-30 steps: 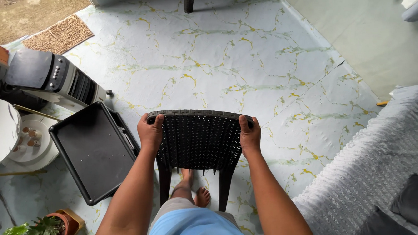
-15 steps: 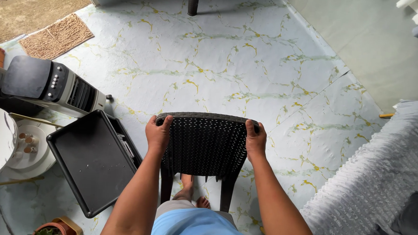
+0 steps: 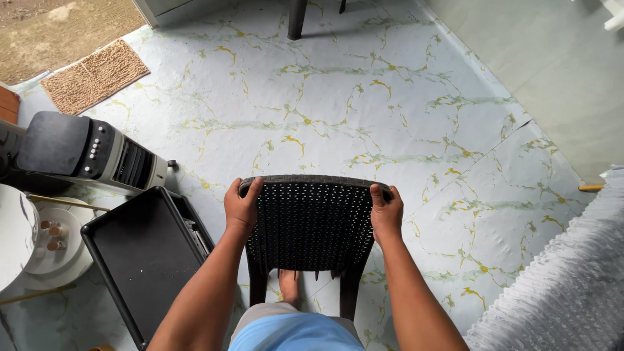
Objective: The recorder moves and arranges two woven chairs on a balcony.
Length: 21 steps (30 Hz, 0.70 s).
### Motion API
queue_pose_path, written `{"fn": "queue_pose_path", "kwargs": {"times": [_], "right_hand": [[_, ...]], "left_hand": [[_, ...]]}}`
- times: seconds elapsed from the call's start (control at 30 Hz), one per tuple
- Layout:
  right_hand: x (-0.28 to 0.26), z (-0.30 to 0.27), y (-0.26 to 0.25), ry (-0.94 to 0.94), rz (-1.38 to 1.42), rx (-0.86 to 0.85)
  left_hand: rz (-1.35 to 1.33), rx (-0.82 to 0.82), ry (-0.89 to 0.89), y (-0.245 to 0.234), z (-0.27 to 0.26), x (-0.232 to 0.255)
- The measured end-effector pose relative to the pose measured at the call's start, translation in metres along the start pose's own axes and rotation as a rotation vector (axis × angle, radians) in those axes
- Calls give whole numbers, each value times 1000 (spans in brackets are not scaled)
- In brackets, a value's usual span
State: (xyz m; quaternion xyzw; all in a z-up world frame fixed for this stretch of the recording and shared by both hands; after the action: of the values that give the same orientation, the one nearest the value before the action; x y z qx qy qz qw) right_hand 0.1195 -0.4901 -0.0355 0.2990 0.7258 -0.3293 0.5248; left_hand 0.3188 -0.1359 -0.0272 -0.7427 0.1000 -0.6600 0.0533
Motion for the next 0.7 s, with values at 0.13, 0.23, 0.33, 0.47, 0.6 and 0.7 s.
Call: {"fn": "queue_pose_path", "kwargs": {"times": [0.13, 0.23, 0.33, 0.47, 0.6, 0.7], "right_hand": [[-18, 20, 18, -26, 62, -28], [-32, 37, 26, -112, 111, -23], [-45, 51, 28, -153, 159, -28], [-50, 72, 31, -124, 126, -53], [-51, 82, 41, -46, 161, -119], [-50, 86, 45, -50, 145, -110]], "left_hand": [[8, 47, 63, 3, 31, 16], [-33, 98, 51, 6, 49, 25], [-94, 124, 55, 12, 61, 33], [-52, 122, 117, 21, 74, 44], [-90, 85, 100, 28, 85, 32], [-140, 84, 108, 29, 91, 28]]}}
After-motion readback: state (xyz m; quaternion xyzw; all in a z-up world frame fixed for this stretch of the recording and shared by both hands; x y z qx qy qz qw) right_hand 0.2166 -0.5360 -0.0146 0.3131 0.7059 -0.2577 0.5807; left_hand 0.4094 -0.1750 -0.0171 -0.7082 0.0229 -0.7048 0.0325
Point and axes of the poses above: each hand's wrist, its own z-axis towards the middle knuckle, its own y-axis out of the palm, x = y × z, the point moved 9 cm from there along z, towards the middle knuckle, and after that the axes turned 2 degrees about x, right-handed, at the moved point
